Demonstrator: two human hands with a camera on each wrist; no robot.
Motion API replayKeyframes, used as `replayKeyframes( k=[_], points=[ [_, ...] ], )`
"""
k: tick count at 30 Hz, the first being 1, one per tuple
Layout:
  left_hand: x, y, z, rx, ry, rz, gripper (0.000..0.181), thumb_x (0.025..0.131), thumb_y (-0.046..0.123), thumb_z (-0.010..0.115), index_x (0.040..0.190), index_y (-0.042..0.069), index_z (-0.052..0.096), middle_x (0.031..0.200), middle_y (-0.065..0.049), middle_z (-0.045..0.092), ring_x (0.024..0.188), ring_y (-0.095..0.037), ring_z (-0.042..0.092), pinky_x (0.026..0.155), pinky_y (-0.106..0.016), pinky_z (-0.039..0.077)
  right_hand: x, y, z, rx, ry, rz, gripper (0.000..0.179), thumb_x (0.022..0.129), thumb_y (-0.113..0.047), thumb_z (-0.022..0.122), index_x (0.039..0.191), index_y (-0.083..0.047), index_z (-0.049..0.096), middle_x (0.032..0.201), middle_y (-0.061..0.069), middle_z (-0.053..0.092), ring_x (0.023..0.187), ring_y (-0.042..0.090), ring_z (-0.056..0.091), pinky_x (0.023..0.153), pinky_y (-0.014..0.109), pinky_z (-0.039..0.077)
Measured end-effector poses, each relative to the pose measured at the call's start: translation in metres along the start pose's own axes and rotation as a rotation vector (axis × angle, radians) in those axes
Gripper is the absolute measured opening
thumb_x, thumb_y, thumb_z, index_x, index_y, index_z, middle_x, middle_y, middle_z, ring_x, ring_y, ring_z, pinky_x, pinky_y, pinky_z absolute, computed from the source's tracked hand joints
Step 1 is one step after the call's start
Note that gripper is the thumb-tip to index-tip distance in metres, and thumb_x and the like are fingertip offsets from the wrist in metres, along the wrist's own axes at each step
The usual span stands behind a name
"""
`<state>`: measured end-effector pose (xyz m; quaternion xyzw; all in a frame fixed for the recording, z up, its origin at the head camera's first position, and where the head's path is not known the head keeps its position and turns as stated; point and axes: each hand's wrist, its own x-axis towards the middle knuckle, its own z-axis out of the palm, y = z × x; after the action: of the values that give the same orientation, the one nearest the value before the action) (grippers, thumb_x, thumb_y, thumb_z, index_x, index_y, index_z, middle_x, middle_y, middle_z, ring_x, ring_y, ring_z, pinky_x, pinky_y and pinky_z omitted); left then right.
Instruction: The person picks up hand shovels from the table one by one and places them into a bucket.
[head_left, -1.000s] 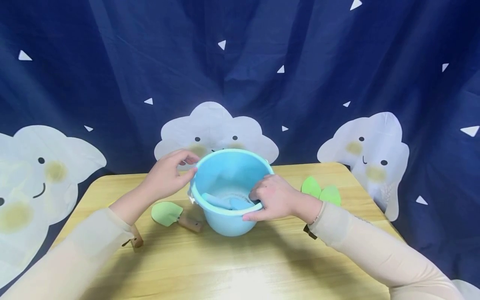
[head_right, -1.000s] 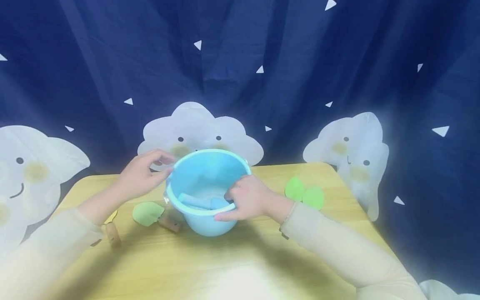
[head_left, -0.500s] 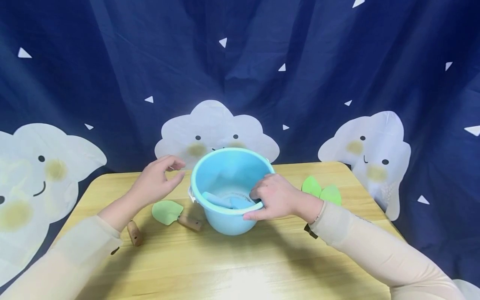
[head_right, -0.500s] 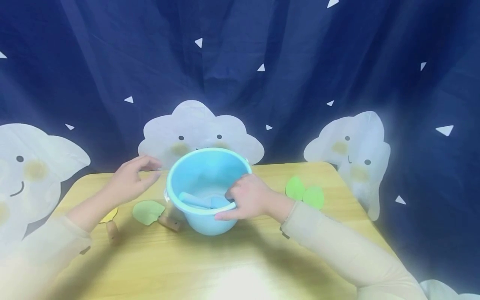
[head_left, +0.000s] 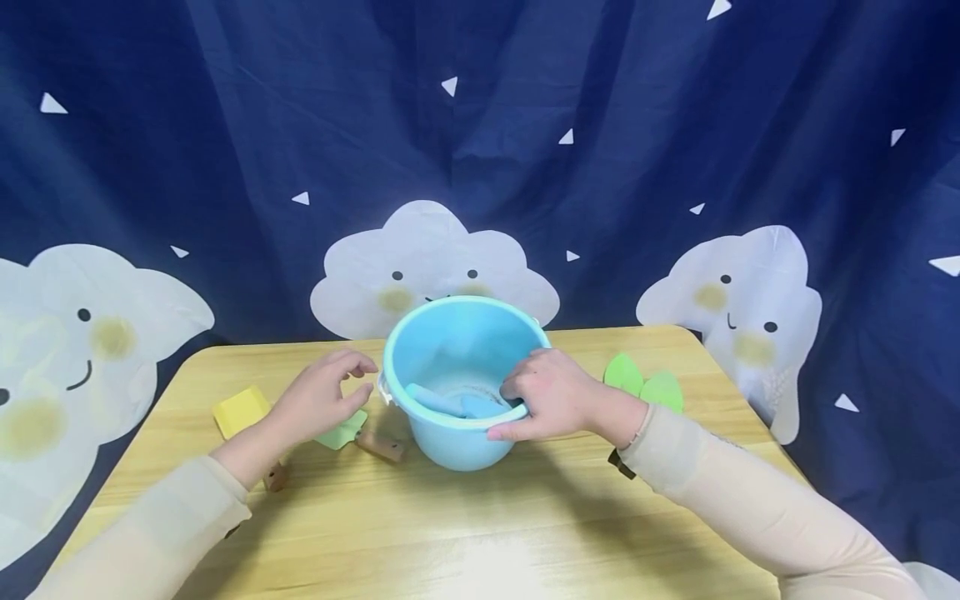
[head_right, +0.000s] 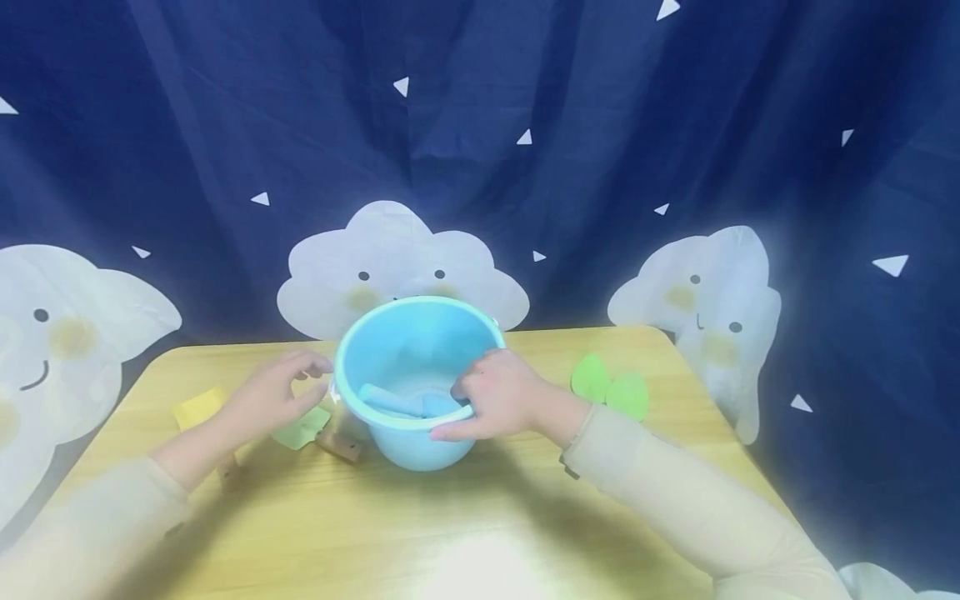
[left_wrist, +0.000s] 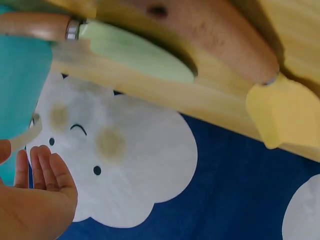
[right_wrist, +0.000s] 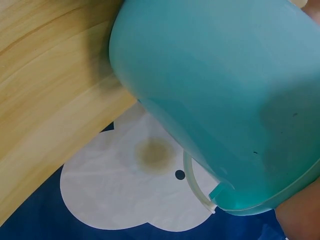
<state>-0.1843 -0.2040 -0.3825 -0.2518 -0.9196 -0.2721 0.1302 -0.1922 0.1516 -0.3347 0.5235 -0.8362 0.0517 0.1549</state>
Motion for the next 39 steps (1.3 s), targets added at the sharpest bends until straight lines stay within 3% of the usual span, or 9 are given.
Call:
replayKeyframes(
  k=[18,22,31,39],
  points=[
    [-0.017,-0.003,0.031,-0.045,-0.175,-0.115,0.016,0.087,0.012,0.068,0.103,0.012,0.066,0.111,-0.004,0.065,0.105,-0.029,0.062,0.089,-0.052,0.051,-0.001,0.001,0.001,0.001,-0.023,0.01,0.065,0.087,-0.08,0.042,0.058,-0.024,0.03,0.057,-0.012,0.022,0.051,0.007,0.024,0.054,0.027,0.026],
    [-0.019,-0.004,0.038,-0.048,-0.197,-0.093,0.016,0.085,0.009,0.068,0.101,0.011,0.066,0.11,-0.005,0.066,0.105,-0.029,0.063,0.09,-0.051,0.051,-0.001,0.001,0.001,0.003,-0.026,0.012,0.065,0.087,-0.08,0.043,0.058,-0.024,0.029,0.057,-0.012,0.022,0.051,0.007,0.024,0.054,0.027,0.026],
    [-0.02,-0.003,0.049,-0.058,-0.286,-0.061,0.026,0.084,0.009,0.069,0.11,0.008,0.068,0.113,-0.005,0.068,0.11,-0.03,0.063,0.094,-0.051,0.05,-0.001,0.0,0.0,0.004,-0.034,0.019,0.065,0.087,-0.081,0.041,0.058,-0.024,0.03,0.057,-0.012,0.023,0.051,0.007,0.025,0.054,0.028,0.026],
    [-0.021,-0.003,0.056,-0.003,-0.291,-0.002,0.027,0.077,0.006,0.069,0.104,0.013,0.069,0.11,-0.001,0.068,0.108,-0.026,0.063,0.095,-0.047,0.05,0.0,0.001,0.001,0.001,-0.038,0.019,0.064,0.087,-0.08,0.044,0.058,-0.024,0.03,0.057,-0.012,0.023,0.051,0.008,0.025,0.054,0.028,0.027]
  ],
)
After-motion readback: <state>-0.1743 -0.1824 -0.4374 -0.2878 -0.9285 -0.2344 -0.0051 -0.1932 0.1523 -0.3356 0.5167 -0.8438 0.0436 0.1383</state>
